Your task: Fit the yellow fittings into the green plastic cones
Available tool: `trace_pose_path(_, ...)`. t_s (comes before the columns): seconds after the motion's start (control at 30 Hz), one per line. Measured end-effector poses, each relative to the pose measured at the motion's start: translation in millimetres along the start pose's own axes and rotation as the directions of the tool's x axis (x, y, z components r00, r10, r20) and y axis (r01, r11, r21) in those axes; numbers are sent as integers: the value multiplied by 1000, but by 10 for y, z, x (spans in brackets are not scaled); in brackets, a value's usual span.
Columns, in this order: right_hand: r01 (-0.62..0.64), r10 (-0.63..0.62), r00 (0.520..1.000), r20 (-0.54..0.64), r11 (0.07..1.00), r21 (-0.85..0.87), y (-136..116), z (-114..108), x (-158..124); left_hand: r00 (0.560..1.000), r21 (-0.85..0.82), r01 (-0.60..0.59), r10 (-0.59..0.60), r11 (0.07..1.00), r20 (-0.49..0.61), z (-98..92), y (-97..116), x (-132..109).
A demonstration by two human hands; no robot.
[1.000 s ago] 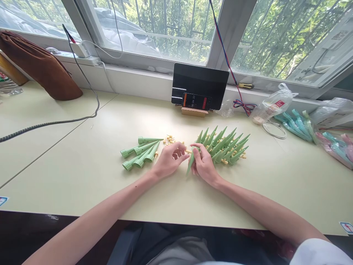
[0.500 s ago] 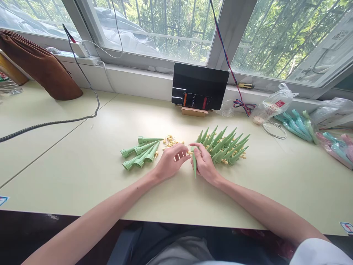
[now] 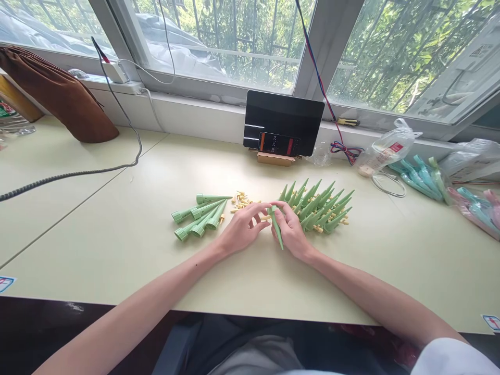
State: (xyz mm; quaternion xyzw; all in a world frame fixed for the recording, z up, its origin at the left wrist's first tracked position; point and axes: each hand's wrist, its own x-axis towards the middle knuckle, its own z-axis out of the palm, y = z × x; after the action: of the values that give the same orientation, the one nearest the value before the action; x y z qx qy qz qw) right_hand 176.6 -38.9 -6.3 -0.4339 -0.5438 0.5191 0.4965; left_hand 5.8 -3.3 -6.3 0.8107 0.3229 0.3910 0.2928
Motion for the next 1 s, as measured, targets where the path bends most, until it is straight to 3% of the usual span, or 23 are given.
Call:
trace_pose_path(0.33,-19,17,1000,19,994,104,-10,3,9,1000,-2,-11,11,1000,9,-40,68,11)
trace_pose_path(0.63,-19,18,1000,17,998,67,-47,11,-13,998,-15,31,-32,999,-60,-48,61,8)
trace_pose_path(0.83,22,-21,1000,-14,998,67,29,15,10,983,-82,158,-165,984,-85,-89,132,31)
trace_pose_path(1.0,46,-47,998,-38,998,-38,51,39,0,953,-205,255,-281,945,-114,-121,177,50)
